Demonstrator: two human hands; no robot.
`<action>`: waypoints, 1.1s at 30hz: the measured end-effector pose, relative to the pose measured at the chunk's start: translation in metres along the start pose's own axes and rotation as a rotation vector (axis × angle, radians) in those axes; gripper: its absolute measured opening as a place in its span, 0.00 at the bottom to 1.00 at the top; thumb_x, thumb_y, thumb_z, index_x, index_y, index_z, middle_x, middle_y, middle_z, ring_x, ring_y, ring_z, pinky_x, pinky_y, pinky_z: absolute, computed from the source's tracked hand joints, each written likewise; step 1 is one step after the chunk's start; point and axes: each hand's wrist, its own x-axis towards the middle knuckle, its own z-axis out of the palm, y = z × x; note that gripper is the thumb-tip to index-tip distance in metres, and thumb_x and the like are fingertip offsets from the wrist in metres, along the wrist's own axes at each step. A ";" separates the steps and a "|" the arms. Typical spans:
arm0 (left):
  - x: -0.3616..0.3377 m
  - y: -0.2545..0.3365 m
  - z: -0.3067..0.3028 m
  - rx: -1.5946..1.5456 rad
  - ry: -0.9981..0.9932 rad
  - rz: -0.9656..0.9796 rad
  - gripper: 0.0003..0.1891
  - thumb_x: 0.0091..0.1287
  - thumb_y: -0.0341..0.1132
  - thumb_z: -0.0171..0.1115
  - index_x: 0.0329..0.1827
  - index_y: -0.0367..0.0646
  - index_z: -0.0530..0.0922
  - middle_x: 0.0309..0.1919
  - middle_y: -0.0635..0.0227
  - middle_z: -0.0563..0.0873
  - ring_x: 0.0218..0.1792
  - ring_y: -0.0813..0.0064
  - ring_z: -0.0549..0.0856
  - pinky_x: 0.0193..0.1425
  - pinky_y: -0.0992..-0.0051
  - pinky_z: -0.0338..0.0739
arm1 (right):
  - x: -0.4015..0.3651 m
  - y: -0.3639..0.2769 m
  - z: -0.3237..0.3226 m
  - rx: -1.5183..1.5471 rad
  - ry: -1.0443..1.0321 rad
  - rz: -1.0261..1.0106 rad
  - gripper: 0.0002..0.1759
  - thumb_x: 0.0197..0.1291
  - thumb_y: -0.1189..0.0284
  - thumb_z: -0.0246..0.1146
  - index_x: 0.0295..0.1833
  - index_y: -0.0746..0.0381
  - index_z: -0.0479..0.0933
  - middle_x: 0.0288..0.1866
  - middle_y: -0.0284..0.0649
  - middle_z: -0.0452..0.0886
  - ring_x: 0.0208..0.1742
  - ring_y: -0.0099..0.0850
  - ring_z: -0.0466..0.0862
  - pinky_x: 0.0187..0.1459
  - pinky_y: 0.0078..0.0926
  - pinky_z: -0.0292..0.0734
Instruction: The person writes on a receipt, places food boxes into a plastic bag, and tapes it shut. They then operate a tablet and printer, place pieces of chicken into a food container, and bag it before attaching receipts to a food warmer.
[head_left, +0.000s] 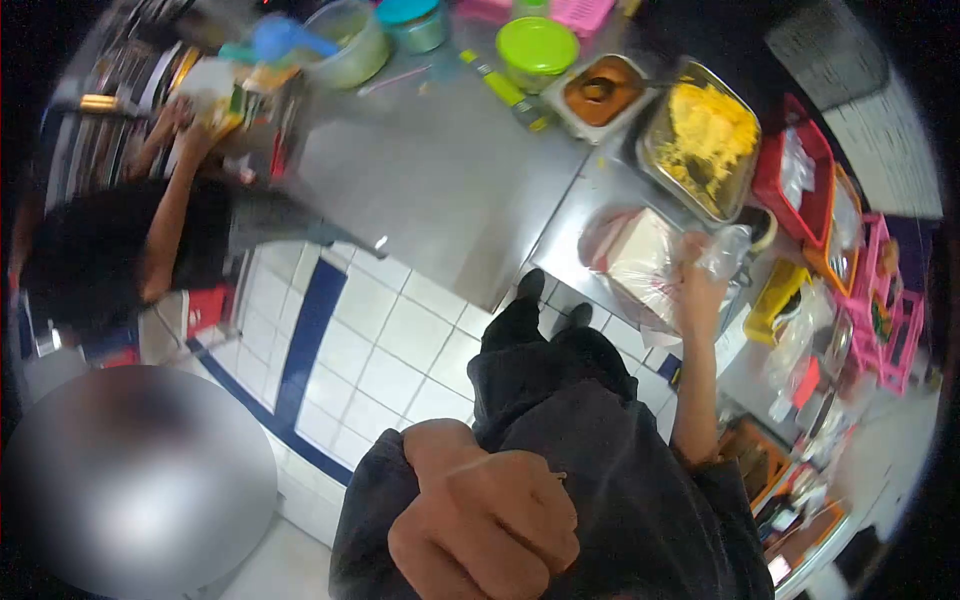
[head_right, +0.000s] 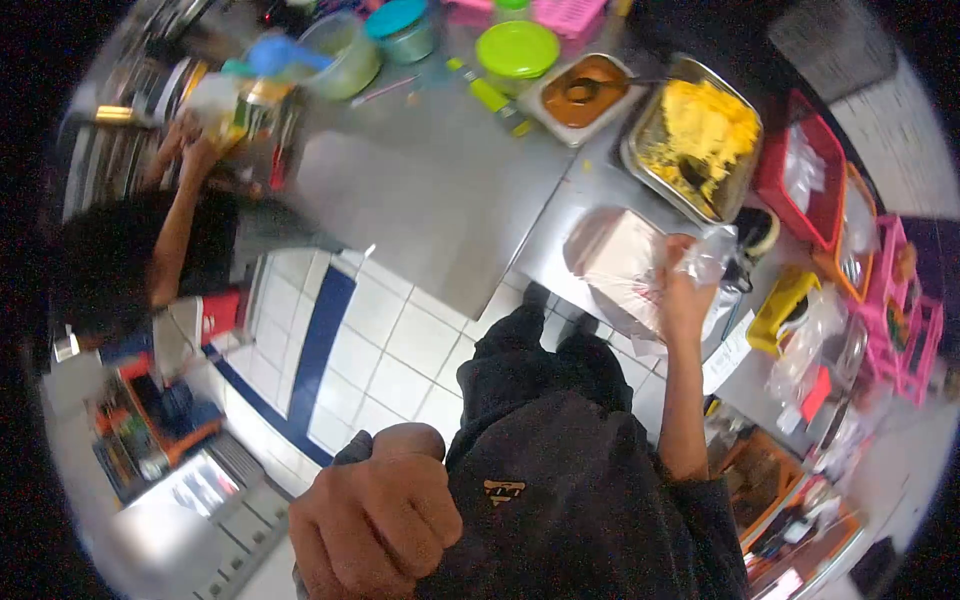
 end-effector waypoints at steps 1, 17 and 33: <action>-0.008 0.006 0.005 -0.003 0.087 0.015 0.05 0.63 0.25 0.69 0.28 0.34 0.84 0.17 0.72 0.72 0.13 0.82 0.68 0.13 0.79 0.54 | 0.003 0.009 -0.001 0.021 -0.007 0.017 0.04 0.65 0.73 0.64 0.44 0.61 0.79 0.33 0.28 0.76 0.28 0.16 0.71 0.28 0.17 0.66; -0.132 0.072 0.098 0.083 0.201 0.113 0.16 0.69 0.35 0.68 0.42 0.24 0.86 0.22 0.60 0.80 0.16 0.77 0.77 0.16 0.77 0.68 | 0.058 0.072 -0.032 0.175 -0.235 0.045 0.12 0.62 0.65 0.72 0.43 0.59 0.78 0.23 0.24 0.63 0.23 0.18 0.62 0.27 0.22 0.61; -0.506 0.104 0.030 1.843 1.583 -1.021 0.09 0.68 0.35 0.66 0.35 0.37 0.83 0.16 0.76 0.71 0.21 0.84 0.69 0.27 0.75 0.67 | 0.072 0.068 -0.021 0.319 -0.309 0.031 0.12 0.62 0.71 0.73 0.46 0.58 0.77 0.27 0.25 0.69 0.25 0.18 0.67 0.30 0.21 0.67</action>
